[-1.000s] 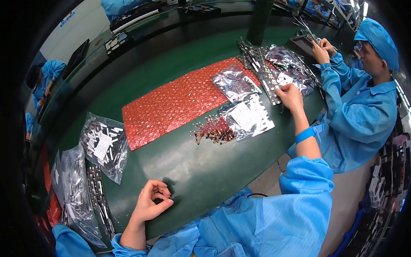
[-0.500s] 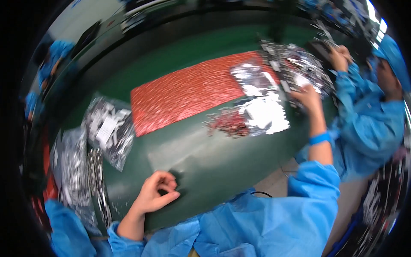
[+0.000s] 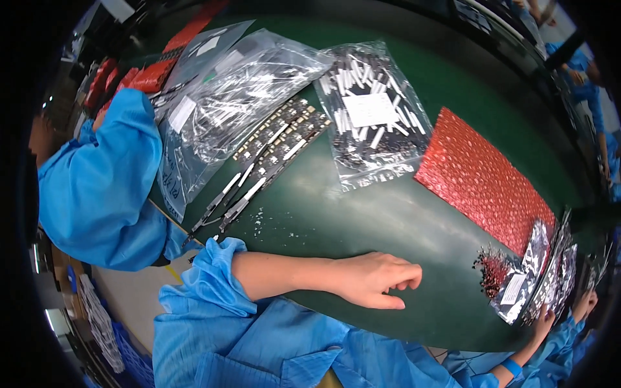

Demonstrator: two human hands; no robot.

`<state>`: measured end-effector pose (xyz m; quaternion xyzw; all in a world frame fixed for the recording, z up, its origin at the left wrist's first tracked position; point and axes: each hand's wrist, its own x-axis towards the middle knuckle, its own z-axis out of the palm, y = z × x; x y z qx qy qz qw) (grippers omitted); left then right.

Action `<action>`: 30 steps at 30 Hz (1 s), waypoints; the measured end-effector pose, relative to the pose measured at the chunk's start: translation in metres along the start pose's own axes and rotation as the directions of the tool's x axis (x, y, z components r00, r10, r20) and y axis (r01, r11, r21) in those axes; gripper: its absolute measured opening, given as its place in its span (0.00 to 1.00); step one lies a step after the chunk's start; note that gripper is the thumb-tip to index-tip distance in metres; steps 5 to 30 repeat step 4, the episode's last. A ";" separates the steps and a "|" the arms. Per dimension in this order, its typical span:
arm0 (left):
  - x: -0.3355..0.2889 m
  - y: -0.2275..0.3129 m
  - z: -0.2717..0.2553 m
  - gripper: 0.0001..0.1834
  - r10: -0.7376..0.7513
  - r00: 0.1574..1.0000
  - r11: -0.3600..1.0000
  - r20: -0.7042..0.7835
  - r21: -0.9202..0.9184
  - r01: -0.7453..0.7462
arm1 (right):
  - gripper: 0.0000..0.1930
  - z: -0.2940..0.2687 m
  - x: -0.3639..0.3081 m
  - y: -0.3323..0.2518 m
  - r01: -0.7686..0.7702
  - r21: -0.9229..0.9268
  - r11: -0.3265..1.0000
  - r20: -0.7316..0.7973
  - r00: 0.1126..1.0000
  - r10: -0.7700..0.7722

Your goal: The person picks up circuit boards, attaches small wired components onto the boards one by one by hand, and sets the assembled boards on the workbench.

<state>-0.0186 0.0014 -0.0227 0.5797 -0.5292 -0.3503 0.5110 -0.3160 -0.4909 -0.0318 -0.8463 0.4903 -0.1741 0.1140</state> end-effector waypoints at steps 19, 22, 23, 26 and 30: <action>0.004 -0.006 0.006 0.14 0.032 0.999 0.997 -0.038 0.076 -0.029 | 0.23 -0.017 -0.018 -0.112 0.147 -0.458 0.877 -0.017 0.985 -0.174; 0.004 -0.006 0.006 0.14 0.032 0.999 0.997 -0.038 0.076 -0.029 | 0.23 -0.017 -0.018 -0.112 0.147 -0.458 0.877 -0.017 0.985 -0.174; 0.004 -0.006 0.006 0.14 0.032 0.999 0.997 -0.038 0.076 -0.029 | 0.23 -0.017 -0.018 -0.112 0.147 -0.458 0.877 -0.017 0.985 -0.174; 0.004 -0.006 0.006 0.14 0.032 0.999 0.997 -0.038 0.076 -0.029 | 0.23 -0.017 -0.018 -0.112 0.147 -0.458 0.877 -0.017 0.985 -0.174; 0.004 -0.006 0.006 0.14 0.032 0.999 0.997 -0.038 0.076 -0.029 | 0.23 -0.017 -0.018 -0.112 0.147 -0.458 0.877 -0.017 0.985 -0.174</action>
